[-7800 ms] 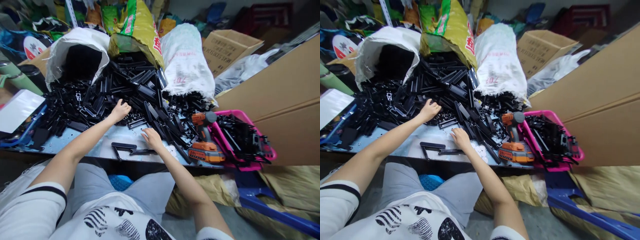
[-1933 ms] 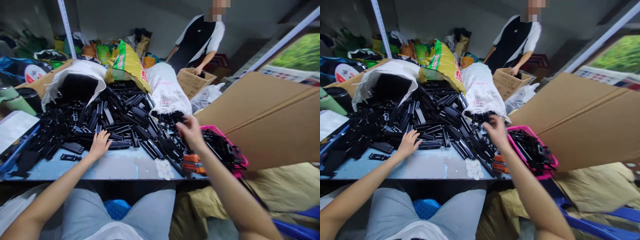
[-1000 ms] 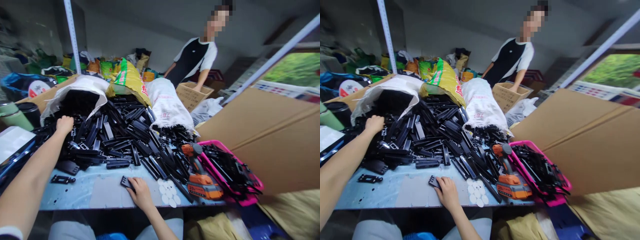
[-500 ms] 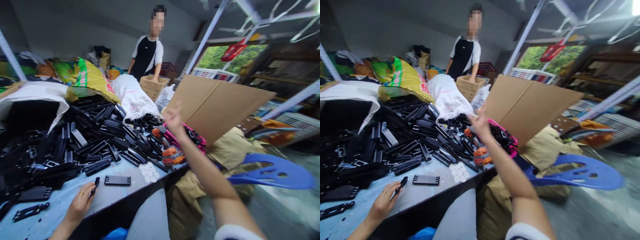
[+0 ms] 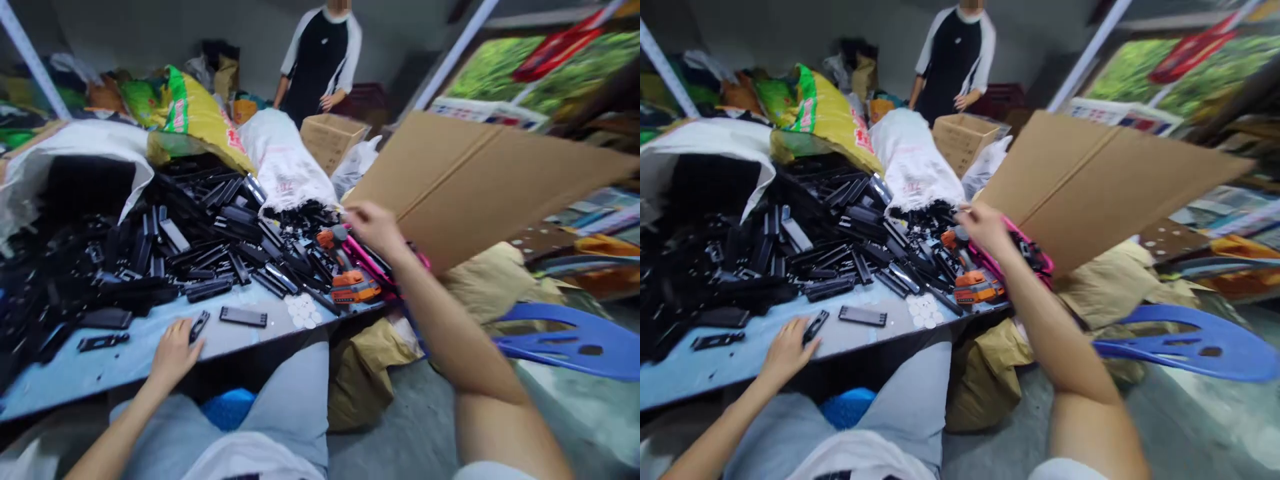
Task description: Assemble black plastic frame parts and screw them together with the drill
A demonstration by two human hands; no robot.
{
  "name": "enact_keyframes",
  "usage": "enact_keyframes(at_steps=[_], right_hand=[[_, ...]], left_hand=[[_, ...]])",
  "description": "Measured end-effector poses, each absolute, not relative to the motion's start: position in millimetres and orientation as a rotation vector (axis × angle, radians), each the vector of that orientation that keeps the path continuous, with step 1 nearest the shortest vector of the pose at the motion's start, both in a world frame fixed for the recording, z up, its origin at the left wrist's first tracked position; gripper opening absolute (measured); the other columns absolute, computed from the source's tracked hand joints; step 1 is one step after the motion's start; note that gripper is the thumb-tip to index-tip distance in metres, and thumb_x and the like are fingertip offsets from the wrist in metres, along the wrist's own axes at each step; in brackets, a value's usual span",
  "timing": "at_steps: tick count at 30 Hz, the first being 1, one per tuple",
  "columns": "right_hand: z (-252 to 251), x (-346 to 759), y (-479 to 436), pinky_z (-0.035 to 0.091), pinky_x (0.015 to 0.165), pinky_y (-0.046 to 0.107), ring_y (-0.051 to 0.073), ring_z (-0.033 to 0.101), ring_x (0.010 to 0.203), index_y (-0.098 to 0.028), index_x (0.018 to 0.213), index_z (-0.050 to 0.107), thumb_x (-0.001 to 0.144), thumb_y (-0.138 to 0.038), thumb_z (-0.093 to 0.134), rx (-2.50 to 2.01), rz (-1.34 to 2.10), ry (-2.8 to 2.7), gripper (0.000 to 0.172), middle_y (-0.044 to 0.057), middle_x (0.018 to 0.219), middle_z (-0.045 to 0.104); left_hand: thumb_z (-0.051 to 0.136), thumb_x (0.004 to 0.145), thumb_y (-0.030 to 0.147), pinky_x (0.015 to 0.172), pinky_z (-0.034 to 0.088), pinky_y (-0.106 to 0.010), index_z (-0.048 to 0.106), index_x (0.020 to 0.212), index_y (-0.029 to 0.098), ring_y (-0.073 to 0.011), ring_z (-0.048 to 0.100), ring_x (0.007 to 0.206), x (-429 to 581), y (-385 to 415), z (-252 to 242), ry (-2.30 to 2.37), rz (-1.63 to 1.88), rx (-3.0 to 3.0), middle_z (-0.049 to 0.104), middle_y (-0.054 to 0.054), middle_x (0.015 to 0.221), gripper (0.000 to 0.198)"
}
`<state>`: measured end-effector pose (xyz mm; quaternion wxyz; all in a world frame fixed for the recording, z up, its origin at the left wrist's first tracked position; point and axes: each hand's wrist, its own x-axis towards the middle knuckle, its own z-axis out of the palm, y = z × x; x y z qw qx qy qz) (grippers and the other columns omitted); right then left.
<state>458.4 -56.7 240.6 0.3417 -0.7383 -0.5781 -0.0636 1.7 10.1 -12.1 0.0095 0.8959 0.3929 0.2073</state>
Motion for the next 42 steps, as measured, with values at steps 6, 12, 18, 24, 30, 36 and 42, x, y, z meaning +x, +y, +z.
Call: enact_keyframes(at_steps=[6,12,18,24,30,36,42], right_hand=[[41,261,-34,0.044,0.092,0.042,0.027,0.053,0.111,-0.016,0.131,0.051,0.08,-0.043,0.066,-1.743,0.324,-2.291,0.059,0.015,0.121,0.058],[12,233,-20,0.048,0.088,0.037,0.019,0.06,0.097,-0.02,0.131,0.05,0.091,-0.04,0.05,-1.514,0.925,-1.726,0.045,0.011,0.116,0.058],[25,215,-17,0.053,0.058,0.027,0.012,0.061,0.065,-0.026,0.133,0.045,0.085,-0.054,0.051,-1.132,1.56,-0.904,0.056,0.004,0.096,0.062],[35,214,-17,0.052,0.056,0.025,0.012,0.061,0.063,-0.025,0.129,0.05,0.081,-0.052,0.059,-1.096,1.536,-0.797,0.056,0.002,0.088,0.061],[38,208,-19,0.051,0.055,0.023,0.011,0.06,0.062,-0.021,0.132,0.048,0.082,-0.052,0.057,-1.104,1.49,-0.902,0.06,0.002,0.082,0.062],[52,220,-18,0.053,0.062,0.025,0.009,0.058,0.067,-0.025,0.135,0.049,0.086,-0.047,0.054,-1.164,1.242,-1.384,0.054,0.005,0.106,0.06],[69,240,-12,0.051,0.08,0.03,0.014,0.059,0.085,-0.025,0.131,0.054,0.086,-0.041,0.058,-1.19,0.904,-1.776,0.048,0.005,0.102,0.062]], left_hand=[[0.049,0.087,0.024,0.084,0.046,-0.042,0.061,0.101,0.009,-0.0291,0.055,0.095,31,10,-4,1.489,0.454,2.607,0.061,-0.017,0.096,0.023],[0.056,0.084,0.031,0.077,0.051,-0.033,0.058,0.11,0.016,-0.0199,0.062,0.084,26,5,10,1.204,0.783,1.987,0.064,-0.008,0.1,0.03],[0.049,0.087,0.044,0.054,0.044,-0.022,0.057,0.113,0.016,-0.0094,0.053,0.053,47,3,42,1.113,0.822,1.592,0.061,0.0,0.076,0.039],[0.043,0.091,0.043,0.058,0.045,-0.023,0.058,0.115,0.014,-0.0114,0.054,0.058,53,-3,52,1.13,0.832,1.582,0.06,-0.002,0.073,0.041],[0.043,0.092,0.042,0.055,0.046,-0.023,0.053,0.129,0.015,-0.0084,0.051,0.05,50,-4,52,1.169,0.773,1.577,0.063,-0.005,0.086,0.047],[0.046,0.092,0.034,0.083,0.049,-0.032,0.057,0.125,0.016,-0.0187,0.06,0.09,47,-9,52,1.14,0.959,1.97,0.062,-0.01,0.1,0.039],[0.045,0.092,0.032,0.089,0.047,-0.036,0.06,0.118,0.017,-0.0217,0.058,0.1,41,-5,67,1.121,0.893,2.075,0.063,-0.01,0.104,0.033]])
